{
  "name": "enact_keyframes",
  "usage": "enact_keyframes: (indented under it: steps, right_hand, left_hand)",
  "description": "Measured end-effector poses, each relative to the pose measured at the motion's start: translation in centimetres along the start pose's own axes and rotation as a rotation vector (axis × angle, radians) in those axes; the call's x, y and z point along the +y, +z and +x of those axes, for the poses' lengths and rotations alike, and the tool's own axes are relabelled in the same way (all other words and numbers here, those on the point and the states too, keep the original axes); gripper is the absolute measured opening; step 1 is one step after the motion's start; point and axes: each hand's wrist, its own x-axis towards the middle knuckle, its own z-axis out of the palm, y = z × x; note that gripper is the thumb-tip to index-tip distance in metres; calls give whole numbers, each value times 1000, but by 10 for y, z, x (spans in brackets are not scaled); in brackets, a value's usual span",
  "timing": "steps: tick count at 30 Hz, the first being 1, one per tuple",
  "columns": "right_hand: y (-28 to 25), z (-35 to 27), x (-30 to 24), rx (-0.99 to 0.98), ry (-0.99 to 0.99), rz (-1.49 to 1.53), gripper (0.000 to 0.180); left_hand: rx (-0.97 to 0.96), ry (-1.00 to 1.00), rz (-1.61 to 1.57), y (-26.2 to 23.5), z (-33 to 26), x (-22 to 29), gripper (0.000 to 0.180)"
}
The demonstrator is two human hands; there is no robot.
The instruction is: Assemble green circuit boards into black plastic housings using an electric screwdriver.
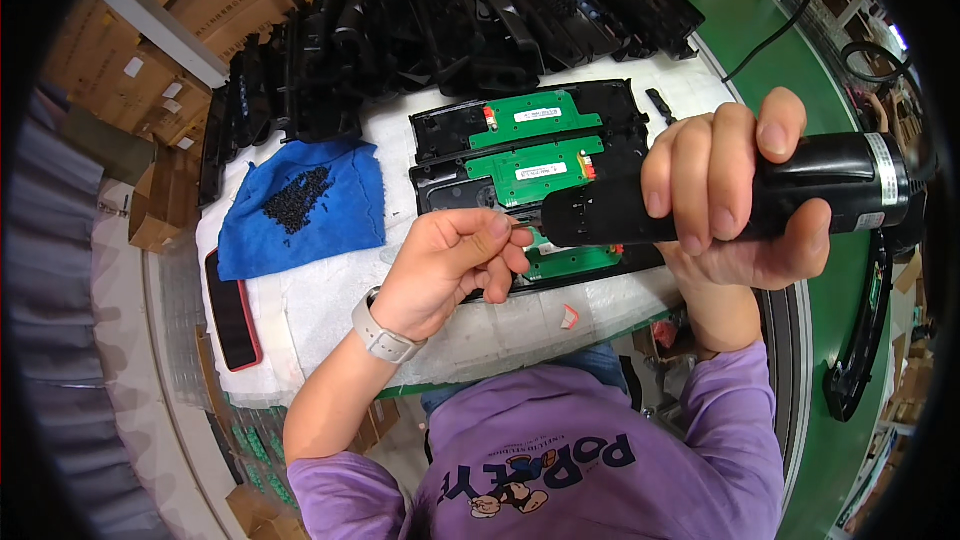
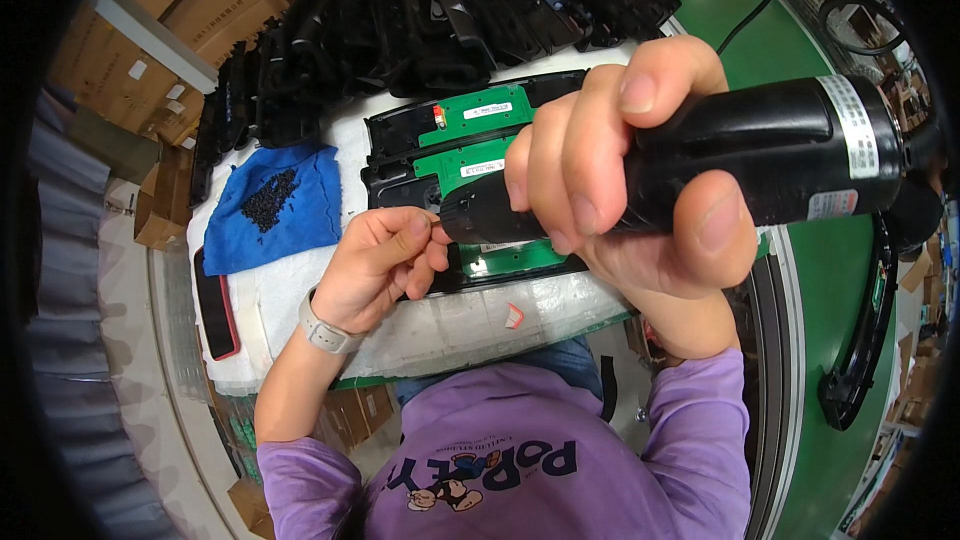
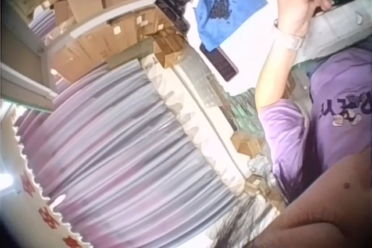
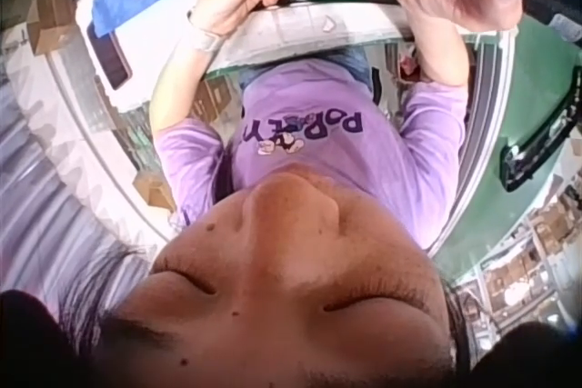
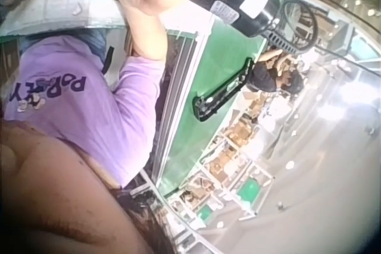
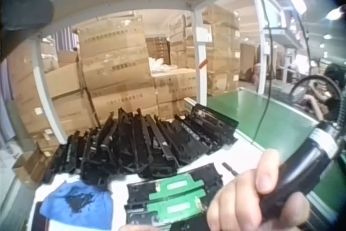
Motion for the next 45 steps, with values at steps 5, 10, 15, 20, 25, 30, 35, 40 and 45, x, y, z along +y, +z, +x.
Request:
enact_keyframes:
  steps: [5,10,15,20,25,30,35,40,45]
  right_hand:
    - [-2,1,-2,-5,-23,24,38]
    - [-8,2,0,-27,10,74,37]
    - [-9,10,-13,-11,252,31,39]
    - [-10,10,-28,17,521,-239,44]
    - [1,10,-24,149,654,-373,41]
    - [4,9,-21,216,599,-385,42]
    - [8,7,-18,242,589,-350,39]
    - [4,4,-19,198,644,-308,36]
    - [-4,-1,-11,99,598,-224,33]
  left_hand:
    - [-3,61,27,1,-3,2,21]
    - [-2,23,211,6,-4,7,19]
    - [168,78,556,11,-1,2,17]
    - [153,153,502,5,-1,4,15]
    - [164,159,489,4,-2,2,13]
    - [152,133,457,5,0,-1,13]
    - [139,141,449,2,1,-4,12]
    - [134,164,454,4,2,-4,11]
    - [136,143,434,4,3,-4,11]
